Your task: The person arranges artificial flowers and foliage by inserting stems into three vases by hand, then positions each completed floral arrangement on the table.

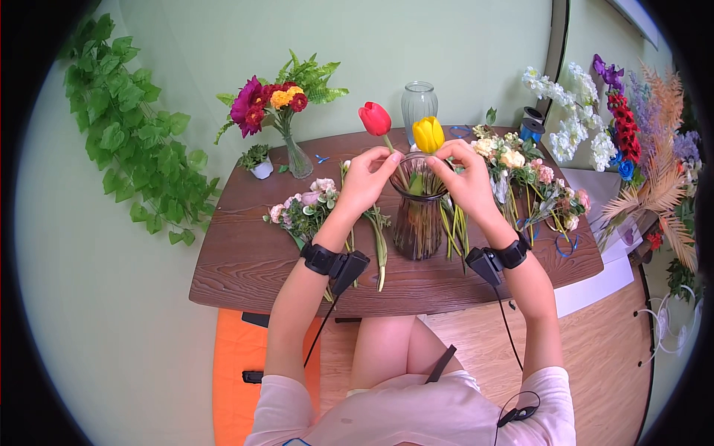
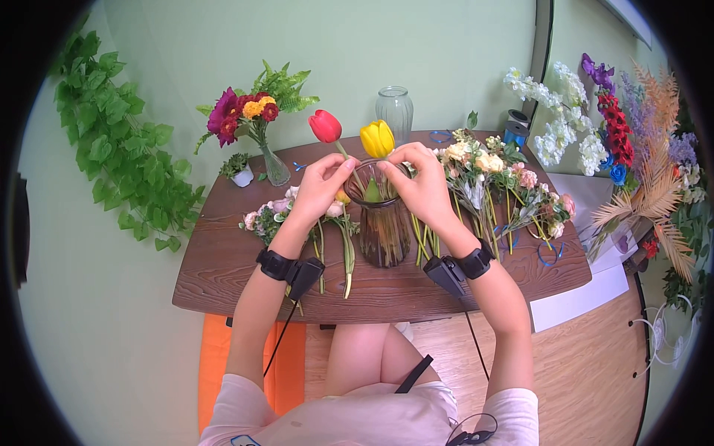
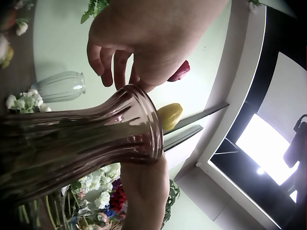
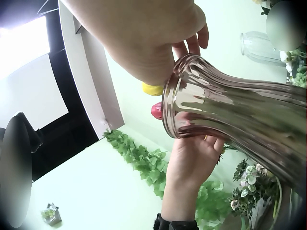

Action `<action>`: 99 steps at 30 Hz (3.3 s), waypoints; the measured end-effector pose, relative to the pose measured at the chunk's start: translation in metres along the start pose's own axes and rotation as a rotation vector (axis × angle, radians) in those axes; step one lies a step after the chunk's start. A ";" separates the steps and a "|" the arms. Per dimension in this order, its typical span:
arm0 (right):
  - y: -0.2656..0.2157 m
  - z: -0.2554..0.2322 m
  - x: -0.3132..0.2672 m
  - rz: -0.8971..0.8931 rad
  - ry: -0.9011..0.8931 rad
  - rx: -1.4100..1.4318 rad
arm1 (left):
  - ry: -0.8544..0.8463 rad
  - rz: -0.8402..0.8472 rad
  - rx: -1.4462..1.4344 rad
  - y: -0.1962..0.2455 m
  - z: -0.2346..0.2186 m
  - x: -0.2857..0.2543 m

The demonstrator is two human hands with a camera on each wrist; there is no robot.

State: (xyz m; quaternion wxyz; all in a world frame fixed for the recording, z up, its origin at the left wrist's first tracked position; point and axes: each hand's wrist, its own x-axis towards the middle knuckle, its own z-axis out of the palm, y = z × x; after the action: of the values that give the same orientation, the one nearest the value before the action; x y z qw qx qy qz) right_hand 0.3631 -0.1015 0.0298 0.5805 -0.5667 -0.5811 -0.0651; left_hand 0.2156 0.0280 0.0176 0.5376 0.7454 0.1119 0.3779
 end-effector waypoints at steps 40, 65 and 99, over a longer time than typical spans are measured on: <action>0.018 0.015 0.000 0.380 0.088 0.220 | 0.069 -0.033 0.060 0.008 0.000 -0.008; 0.007 0.006 -0.006 0.330 -0.049 0.151 | 0.102 -0.217 0.154 -0.022 -0.042 -0.023; -0.062 -0.031 -0.035 0.001 0.125 0.308 | 0.138 -0.016 0.312 0.052 -0.051 -0.067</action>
State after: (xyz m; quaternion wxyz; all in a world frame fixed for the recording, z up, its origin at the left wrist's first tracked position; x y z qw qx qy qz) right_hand 0.3246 -0.1662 0.0495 0.6956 -0.4661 -0.5467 -0.0098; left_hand 0.1223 0.0052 0.0414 0.4094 0.7912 0.2116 0.4019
